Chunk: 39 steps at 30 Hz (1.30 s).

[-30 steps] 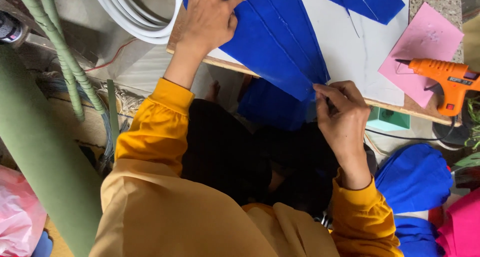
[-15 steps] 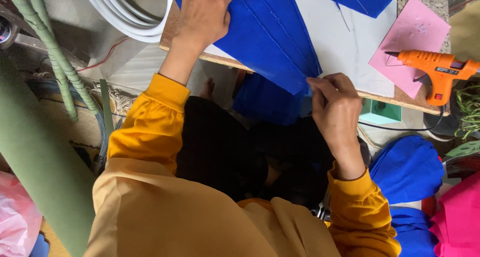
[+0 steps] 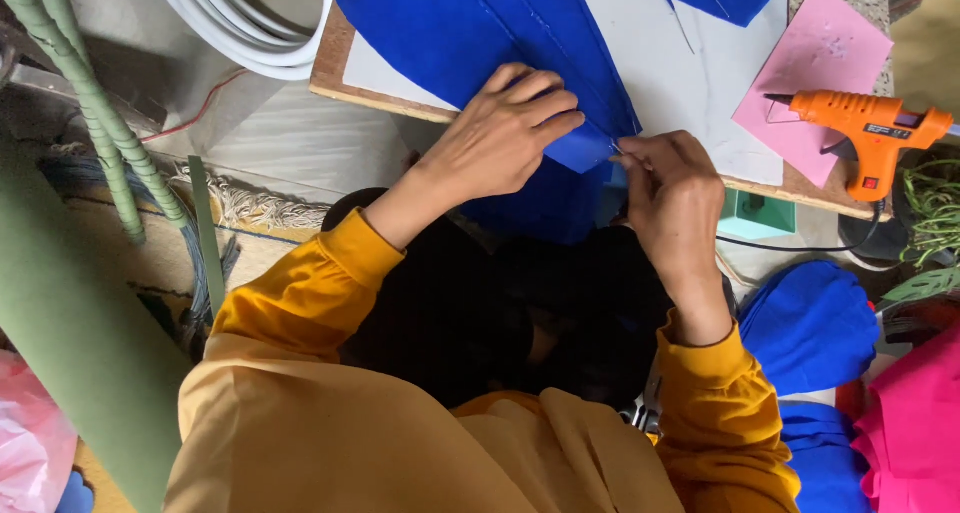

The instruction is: Assembling blue fabric pieces into a structure using a hot glue gun and scissors

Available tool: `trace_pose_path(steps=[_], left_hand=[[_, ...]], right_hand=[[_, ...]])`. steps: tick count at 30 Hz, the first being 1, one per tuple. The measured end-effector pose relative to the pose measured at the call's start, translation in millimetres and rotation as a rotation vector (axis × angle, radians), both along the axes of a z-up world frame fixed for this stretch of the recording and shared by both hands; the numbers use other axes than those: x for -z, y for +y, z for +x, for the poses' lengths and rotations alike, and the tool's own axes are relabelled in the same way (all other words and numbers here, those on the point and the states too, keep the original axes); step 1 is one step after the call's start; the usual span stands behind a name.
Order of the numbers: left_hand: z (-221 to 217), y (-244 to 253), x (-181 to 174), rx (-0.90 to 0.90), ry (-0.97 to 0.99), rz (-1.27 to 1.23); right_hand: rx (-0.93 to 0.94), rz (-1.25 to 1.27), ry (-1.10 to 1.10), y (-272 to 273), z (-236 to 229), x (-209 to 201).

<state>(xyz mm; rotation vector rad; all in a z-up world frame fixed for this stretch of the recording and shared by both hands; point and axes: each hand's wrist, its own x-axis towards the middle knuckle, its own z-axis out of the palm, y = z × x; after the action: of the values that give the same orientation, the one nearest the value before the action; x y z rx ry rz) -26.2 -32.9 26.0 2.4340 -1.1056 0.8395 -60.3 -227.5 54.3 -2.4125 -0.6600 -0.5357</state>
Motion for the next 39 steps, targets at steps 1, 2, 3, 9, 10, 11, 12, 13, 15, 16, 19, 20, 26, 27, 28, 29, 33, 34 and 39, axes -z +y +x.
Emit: trace_pose_path(steps=[1, 2, 3, 9, 10, 11, 12, 13, 15, 16, 19, 20, 26, 27, 28, 29, 33, 34, 39], left_hand=[[1.6, 0.0, -0.2, 0.0, 0.0, 0.0], [2.5, 0.0, 0.1, -0.002, 0.006, 0.006], [3.5, -0.2, 0.6, -0.003, 0.013, 0.011], [8.3, -4.3, 5.5, -0.062, -0.008, 0.066], [8.4, -4.7, 5.2, -0.059, -0.009, 0.066], [8.6, -5.2, 4.9, -0.063, -0.004, 0.059], [8.3, -5.7, 4.8, -0.066, 0.002, 0.053], [8.1, -6.5, 5.0, -0.064, 0.002, 0.054], [8.1, -7.8, 4.9, -0.063, -0.003, 0.049], [8.1, -8.8, 5.0, -0.062, -0.004, 0.05], [7.8, -10.0, 5.2, -0.076, -0.019, 0.058], [7.8, -10.1, 5.2, -0.077, -0.021, 0.057], [4.8, -10.9, 8.4, -0.111, -0.027, 0.052], [3.5, -11.3, 8.7, -0.126, -0.027, 0.048], [3.1, -12.1, 10.0, -0.127, -0.028, 0.046], [2.4, -12.7, 11.2, -0.138, -0.035, 0.047], [0.5, -11.7, 10.6, -0.133, -0.046, 0.031], [1.0, -11.9, 12.2, -0.133, -0.045, 0.029], [1.3, -14.2, 13.0, -0.148, -0.035, 0.036]], right_hand=[[0.0, 0.0, 0.0, -0.4, 2.3, 0.1], [0.012, 0.01, -0.01, -0.9, 4.0, 0.6], [0.024, 0.02, -0.02, -1.5, 5.7, 1.2], [0.029, -0.04, -0.086, -1.8, 5.6, 1.3], [0.031, -0.039, -0.087, -2.1, 5.9, 1.8], [0.024, -0.041, -0.08, -2.4, 6.1, 2.3], [0.016, -0.043, -0.071, -2.7, 6.0, 3.0], [0.018, -0.042, -0.071, -2.9, 6.1, 3.4], [0.02, -0.072, -0.09, -3.1, 6.9, 3.9], [0.021, -0.071, -0.091, -3.2, 6.9, 3.5], [0.016, -0.137, -0.099, -2.4, 6.3, 2.7], [0.02, -0.156, -0.107, -2.0, 5.6, 2.6], [0.062, -0.233, -0.168, 3.5, 1.0, 8.0], [0.086, -0.266, -0.188, 5.8, -0.9, 8.6], [0.085, -0.267, -0.189, 1.4, 1.0, 8.0], [0.017, -0.187, -0.134, -2.9, 2.6, 7.4], [0.015, 0.034, -0.054, -25.2, 9.3, -9.4], [0.015, 0.031, -0.054, -24.3, 9.8, -10.1], [-0.066, -0.146, -0.111, -1.5, 8.7, -6.9]])
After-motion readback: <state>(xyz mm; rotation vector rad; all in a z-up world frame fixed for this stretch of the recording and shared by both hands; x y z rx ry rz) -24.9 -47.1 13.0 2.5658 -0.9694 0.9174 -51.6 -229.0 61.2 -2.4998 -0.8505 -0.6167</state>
